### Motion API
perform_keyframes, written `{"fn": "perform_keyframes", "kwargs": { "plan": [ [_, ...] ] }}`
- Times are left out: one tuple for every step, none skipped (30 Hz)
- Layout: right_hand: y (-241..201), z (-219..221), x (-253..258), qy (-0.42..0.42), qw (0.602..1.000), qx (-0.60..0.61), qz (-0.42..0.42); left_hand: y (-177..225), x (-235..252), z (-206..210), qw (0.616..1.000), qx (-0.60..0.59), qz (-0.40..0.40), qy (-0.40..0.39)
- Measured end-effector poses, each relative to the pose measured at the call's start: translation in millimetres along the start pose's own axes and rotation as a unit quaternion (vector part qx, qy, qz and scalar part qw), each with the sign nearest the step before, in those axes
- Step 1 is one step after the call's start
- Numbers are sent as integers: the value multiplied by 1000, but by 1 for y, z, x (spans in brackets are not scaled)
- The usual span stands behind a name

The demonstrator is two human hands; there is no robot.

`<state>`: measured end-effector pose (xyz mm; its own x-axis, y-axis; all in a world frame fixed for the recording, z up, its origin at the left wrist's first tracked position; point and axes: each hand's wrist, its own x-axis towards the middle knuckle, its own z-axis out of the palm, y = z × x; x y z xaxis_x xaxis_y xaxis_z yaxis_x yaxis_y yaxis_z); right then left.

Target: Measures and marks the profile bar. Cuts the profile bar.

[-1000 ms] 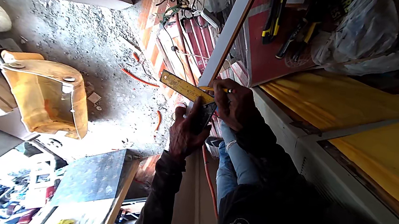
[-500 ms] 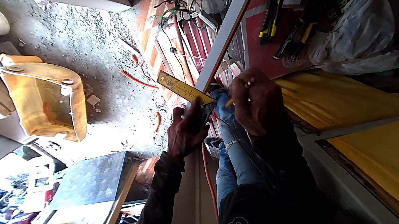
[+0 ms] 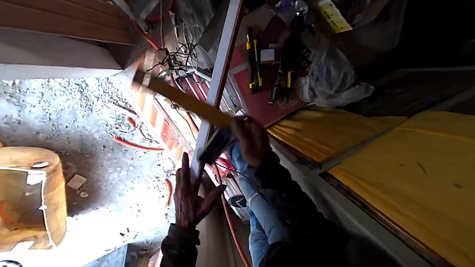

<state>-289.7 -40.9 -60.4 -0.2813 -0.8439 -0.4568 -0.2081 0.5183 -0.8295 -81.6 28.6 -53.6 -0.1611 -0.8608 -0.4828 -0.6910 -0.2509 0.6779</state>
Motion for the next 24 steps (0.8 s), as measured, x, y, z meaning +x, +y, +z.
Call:
{"fn": "perform_keyframes", "kwargs": {
  "plan": [
    [-4, -6, 17, 79, 997, 20, 16, 0, 1, -1, 1000, -8, -8, 3],
    [-5, -11, 39, 155, 987, 41, 30, 1, 1, -2, 1000, -15, -22, 6],
    [-6, -16, 62, 224, 971, 65, 48, 3, 0, -4, 999, -20, -43, 3],
    [-8, -20, 87, 285, 951, 97, 69, 4, -1, -6, 998, -26, -60, 0],
    [-11, -25, 114, 331, 930, 136, 87, 5, -1, -7, 997, -34, -66, 0],
    [-12, -29, 142, 362, 910, 170, 105, 5, -3, -7, 997, -40, -63, 1],
    [-15, -34, 165, 382, 894, 196, 128, 6, -6, -8, 997, -49, -61, 1],
    [-19, -40, 185, 378, 890, 201, 159, 6, -8, -9, 997, -56, -56, 7],
    [-24, -45, 206, 366, 893, 189, 183, 6, -9, -8, 996, -66, -49, 15],
    [-25, -50, 225, 345, 904, 156, 199, 6, -12, -7, 996, -80, -46, 21],
    [-21, -54, 241, 321, 914, 130, 208, 6, -15, -7, 994, -96, -45, 26],
    [-19, -55, 252, 289, 925, 137, 207, 5, -17, -6, 992, -116, -40, 32],
    [-20, -59, 258, 243, 935, 155, 205, 5, -17, -5, 990, -133, -36, 38],
    [-22, -63, 261, 212, 940, 172, 205, 5, -16, -4, 988, -145, -36, 42],
    [-24, -67, 263, 211, 939, 167, 214, 5, -16, -4, 987, -151, -39, 44],
    [-25, -72, 263, 209, 942, 123, 230, 6, -17, -3, 987, -151, -42, 45],
    [-25, -79, 261, 196, 946, 70, 248, 8, -18, -4, 987, -147, -45, 43],
    [-29, -82, 255, 186, 945, 38, 265, 10, -18, -5, 988, -142, -46, 42],
    [-36, -85, 249, 178, 944, 22, 277, 12, -17, -5, 989, -138, -45, 40],
    [-39, -86, 244, 171, 942, 16, 288, 14, -16, -5, 989, -135, -43, 36],
    [-36, -88, 244, 163, 941, 19, 295, 15, -14, -5, 990, -134, -37, 33],
    [-26, -90, 247, 170, 939, 28, 298, 17, -11, -4, 990, -135, -34, 28],
    [-11, -91, 255, 184, 937, 35, 295, 19, -8, -3, 990, -138, -32, 21],
    [0, -93, 261, 194, 938, 34, 286, 21, -4, -3, 990, -139, -28, 14]
  ]
}}
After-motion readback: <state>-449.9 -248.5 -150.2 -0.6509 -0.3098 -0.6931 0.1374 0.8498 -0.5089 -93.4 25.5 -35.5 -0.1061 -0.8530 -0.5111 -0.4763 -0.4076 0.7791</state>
